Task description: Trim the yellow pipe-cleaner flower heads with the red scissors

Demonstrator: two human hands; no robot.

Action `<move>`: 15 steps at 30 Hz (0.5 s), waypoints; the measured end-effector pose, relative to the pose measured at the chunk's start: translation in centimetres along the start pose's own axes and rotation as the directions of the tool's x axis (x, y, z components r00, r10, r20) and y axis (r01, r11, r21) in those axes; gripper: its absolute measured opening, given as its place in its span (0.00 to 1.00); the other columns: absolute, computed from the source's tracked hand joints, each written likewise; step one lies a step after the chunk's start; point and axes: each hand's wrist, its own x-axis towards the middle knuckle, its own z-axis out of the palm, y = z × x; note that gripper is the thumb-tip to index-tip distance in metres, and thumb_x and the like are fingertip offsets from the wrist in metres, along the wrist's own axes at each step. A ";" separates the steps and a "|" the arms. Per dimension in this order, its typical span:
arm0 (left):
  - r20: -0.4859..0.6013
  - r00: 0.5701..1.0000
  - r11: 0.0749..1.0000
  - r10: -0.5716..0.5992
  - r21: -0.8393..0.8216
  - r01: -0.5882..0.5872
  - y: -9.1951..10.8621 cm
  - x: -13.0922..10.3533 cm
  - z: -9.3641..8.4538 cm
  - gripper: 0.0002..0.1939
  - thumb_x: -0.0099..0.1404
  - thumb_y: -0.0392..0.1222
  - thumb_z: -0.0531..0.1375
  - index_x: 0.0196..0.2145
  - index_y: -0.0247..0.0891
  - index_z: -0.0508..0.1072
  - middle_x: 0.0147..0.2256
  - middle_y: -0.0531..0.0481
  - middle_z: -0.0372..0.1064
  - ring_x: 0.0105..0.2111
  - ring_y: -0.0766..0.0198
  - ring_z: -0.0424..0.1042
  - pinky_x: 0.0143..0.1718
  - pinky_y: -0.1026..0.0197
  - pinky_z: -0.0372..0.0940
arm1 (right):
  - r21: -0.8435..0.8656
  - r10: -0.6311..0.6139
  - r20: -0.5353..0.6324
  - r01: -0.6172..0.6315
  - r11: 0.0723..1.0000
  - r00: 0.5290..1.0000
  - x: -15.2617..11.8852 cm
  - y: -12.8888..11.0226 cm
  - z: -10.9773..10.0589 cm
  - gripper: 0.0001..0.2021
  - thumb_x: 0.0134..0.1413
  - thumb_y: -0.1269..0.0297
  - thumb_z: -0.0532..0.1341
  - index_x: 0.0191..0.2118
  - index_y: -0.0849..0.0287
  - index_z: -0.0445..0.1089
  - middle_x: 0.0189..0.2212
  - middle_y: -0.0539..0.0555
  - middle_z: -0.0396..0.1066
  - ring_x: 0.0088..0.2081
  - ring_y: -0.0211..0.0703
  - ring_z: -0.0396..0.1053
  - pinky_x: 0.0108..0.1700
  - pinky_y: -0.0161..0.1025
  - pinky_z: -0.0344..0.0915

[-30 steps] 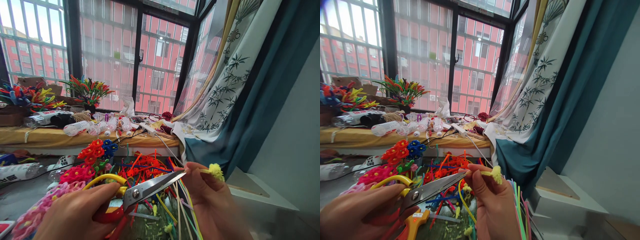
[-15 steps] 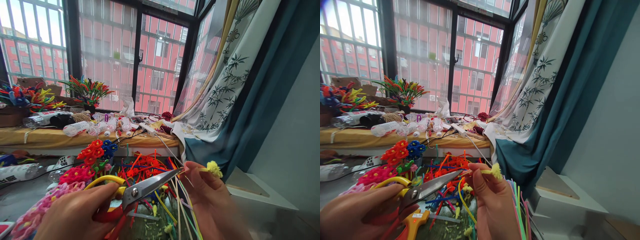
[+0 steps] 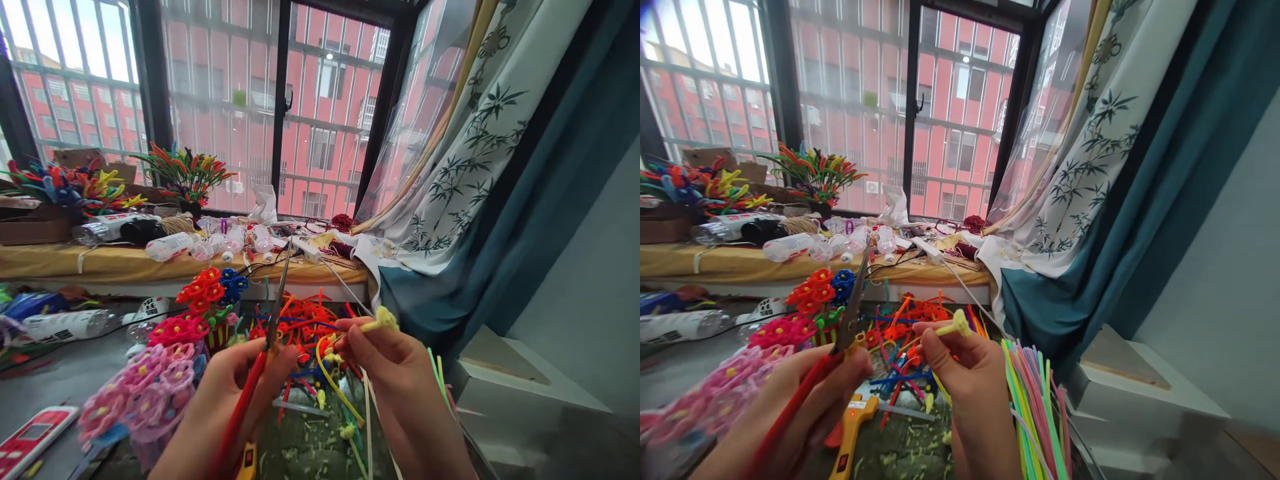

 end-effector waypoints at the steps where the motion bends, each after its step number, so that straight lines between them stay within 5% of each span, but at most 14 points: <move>1: 0.056 0.997 0.998 -0.045 -0.049 0.047 0.1 -0.2 0.2 0.26 0.47 0.65 0.68 0.18 0.39 0.68 0.15 0.62 0.50 0.16 0.74 0.47 0.16 0.69 0.43 | -0.015 0.022 0.020 -0.022 1.000 1.000 -0.1 0.3 0.3 0.13 0.35 0.53 0.78 0.27 0.56 0.83 0.27 0.54 0.80 0.27 0.40 0.73 0.33 0.36 0.70; 4: 0.172 0.981 0.988 -0.088 -0.110 0.108 -0.1 -0.4 0.2 0.25 0.46 0.62 0.70 0.19 0.39 0.68 0.16 0.61 0.54 0.17 0.73 0.50 0.17 0.69 0.45 | -0.052 0.063 0.095 -0.058 0.997 0.993 -0.2 0.9 1.2 0.13 0.34 0.53 0.77 0.26 0.56 0.83 0.25 0.55 0.80 0.30 0.44 0.74 0.35 0.38 0.70; 8: 0.193 0.977 0.994 -0.086 -0.048 0.097 -1.1 0.0 -0.3 0.27 0.52 0.60 0.68 0.15 0.40 0.60 0.12 0.63 0.50 0.14 0.74 0.46 0.15 0.69 0.40 | -0.117 0.075 0.166 -0.056 0.992 0.983 -0.2 1.5 1.7 0.13 0.36 0.52 0.76 0.23 0.57 0.82 0.26 0.56 0.81 0.32 0.47 0.76 0.37 0.40 0.70; 15: 0.198 0.978 0.998 -0.065 0.000 0.067 -1.4 1.1 -1.3 0.28 0.58 0.59 0.64 0.13 0.41 0.59 0.09 0.62 0.51 0.11 0.75 0.50 0.15 0.69 0.44 | -0.073 0.017 0.099 -0.010 0.997 0.995 0.4 2.5 1.3 0.11 0.39 0.55 0.76 0.27 0.56 0.82 0.24 0.51 0.79 0.25 0.36 0.71 0.30 0.31 0.68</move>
